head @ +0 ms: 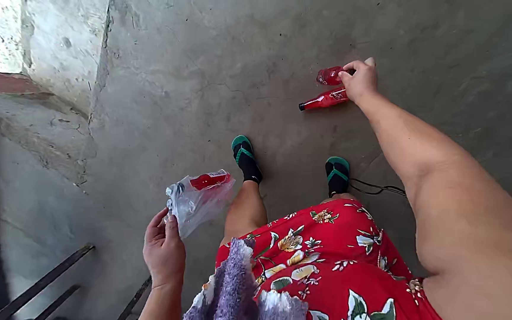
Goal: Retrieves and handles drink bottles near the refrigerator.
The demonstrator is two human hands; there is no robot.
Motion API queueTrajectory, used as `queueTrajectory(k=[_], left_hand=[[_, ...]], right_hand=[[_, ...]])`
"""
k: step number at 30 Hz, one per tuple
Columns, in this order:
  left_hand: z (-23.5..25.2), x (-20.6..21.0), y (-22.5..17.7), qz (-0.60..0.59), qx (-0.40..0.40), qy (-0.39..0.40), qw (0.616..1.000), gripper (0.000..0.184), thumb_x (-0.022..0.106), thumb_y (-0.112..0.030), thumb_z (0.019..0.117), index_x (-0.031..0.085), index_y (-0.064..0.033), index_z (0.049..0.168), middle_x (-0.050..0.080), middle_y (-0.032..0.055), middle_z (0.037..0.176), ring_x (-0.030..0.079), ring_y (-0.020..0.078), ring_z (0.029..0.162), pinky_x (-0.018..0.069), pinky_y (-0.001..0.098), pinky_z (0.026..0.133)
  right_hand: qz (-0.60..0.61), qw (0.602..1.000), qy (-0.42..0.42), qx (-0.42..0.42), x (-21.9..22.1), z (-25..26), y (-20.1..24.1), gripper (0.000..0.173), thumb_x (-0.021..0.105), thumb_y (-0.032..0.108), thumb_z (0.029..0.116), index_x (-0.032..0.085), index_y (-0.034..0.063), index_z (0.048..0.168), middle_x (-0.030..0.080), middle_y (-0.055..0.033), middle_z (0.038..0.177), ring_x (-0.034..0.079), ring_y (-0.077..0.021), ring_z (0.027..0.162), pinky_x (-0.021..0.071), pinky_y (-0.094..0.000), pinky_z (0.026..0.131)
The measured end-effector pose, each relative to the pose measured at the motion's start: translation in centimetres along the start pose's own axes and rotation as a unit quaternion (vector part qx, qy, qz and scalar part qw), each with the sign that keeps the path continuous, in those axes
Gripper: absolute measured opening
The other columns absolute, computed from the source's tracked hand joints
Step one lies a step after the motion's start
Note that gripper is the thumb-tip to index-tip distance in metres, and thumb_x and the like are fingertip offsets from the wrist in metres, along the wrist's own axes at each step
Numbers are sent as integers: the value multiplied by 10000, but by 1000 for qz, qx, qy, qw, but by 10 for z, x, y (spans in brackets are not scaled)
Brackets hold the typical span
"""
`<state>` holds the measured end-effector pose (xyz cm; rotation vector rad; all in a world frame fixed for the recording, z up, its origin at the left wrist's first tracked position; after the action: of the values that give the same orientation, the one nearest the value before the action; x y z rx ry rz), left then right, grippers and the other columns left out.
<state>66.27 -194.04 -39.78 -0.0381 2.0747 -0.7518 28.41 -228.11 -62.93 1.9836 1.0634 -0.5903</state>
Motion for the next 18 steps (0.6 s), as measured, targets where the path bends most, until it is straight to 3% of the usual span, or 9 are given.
queueTrajectory(k=[2, 4, 6, 8, 10, 12, 14, 16, 18], left_hand=[[4, 15, -13, 29, 36, 76, 996, 437, 591, -110, 987, 512, 86, 1370, 567, -85, 731, 487, -112, 584, 436, 85, 583], [6, 34, -29, 114, 71, 167, 977, 626, 679, -184, 939, 455, 34, 1481, 542, -51, 696, 453, -48, 544, 417, 149, 543], [7, 60, -44, 215, 132, 243, 937, 860, 789, -269, 849, 382, 27, 1547, 589, 54, 744, 511, 123, 599, 468, 330, 585], [6, 88, -58, 275, 205, 274, 899, 1042, 895, -372, 720, 404, 53, 1534, 666, 259, 897, 642, 398, 759, 533, 574, 710], [3, 108, -66, 303, 259, 279, 874, 1048, 914, -458, 638, 510, 0, 1490, 652, 358, 1015, 654, 529, 881, 521, 656, 778], [5, 121, -59, 269, 317, 274, 867, 768, 825, -363, 682, 661, -49, 1363, 661, 313, 936, 654, 483, 815, 523, 607, 705], [9, 132, -45, 216, 317, 293, 876, 458, 727, -224, 804, 731, -40, 1223, 674, 271, 916, 663, 429, 825, 531, 558, 728], [10, 139, -44, 204, 269, 331, 882, 459, 784, -172, 792, 709, 20, 1203, 658, 301, 1018, 655, 459, 940, 531, 577, 832], [7, 143, -50, 222, 242, 345, 879, 646, 901, -210, 666, 694, 10, 1238, 653, 316, 1116, 640, 475, 1021, 520, 578, 892]], right_hand=[[9, 998, 2, -65, 1, -29, 12, 315, 659, 197, 982, 694, -13, 1214, 545, -298, 1302, 614, -413, 1114, 512, -530, 964], [26, 984, 23, -176, 1, -72, 36, 247, 692, 180, 947, 736, -1, 1109, 588, -258, 1145, 636, -362, 939, 544, -501, 833], [78, 948, 63, -304, 1, -124, 67, 169, 748, 164, 878, 772, 38, 989, 612, -185, 998, 634, -265, 784, 559, -419, 686], [155, 903, 121, -382, 3, -173, 97, 123, 787, 183, 810, 783, 90, 891, 615, -96, 901, 609, -149, 703, 534, -303, 574], [245, 860, 191, -405, 7, -206, 118, 111, 770, 186, 830, 774, 76, 846, 612, -64, 838, 580, -88, 706, 483, -221, 572], [333, 816, 240, -408, 9, -223, 128, 168, 772, 184, 834, 752, 18, 822, 599, -93, 790, 551, -103, 724, 440, -212, 600], [391, 762, 341, -387, 8, -221, 131, 285, 774, 227, 868, 742, -43, 953, 599, -101, 838, 540, -87, 756, 429, -197, 634], [391, 741, 453, -304, 16, -190, 115, 413, 663, 221, 952, 634, -55, 1259, 648, -103, 1017, 613, -73, 836, 529, -216, 738], [285, 865, 345, -225, 58, -133, 62, 412, 677, 175, 982, 612, -26, 1336, 680, -169, 1116, 665, -217, 932, 567, -366, 837]])
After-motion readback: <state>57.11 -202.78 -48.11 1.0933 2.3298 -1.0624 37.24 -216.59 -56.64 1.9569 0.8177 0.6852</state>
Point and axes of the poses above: each hand's wrist, its own z-axis towards the middle knuckle, its own x-axis out of the palm, y = z × x, the point moved 2 cm from there along z, towards the middle knuckle
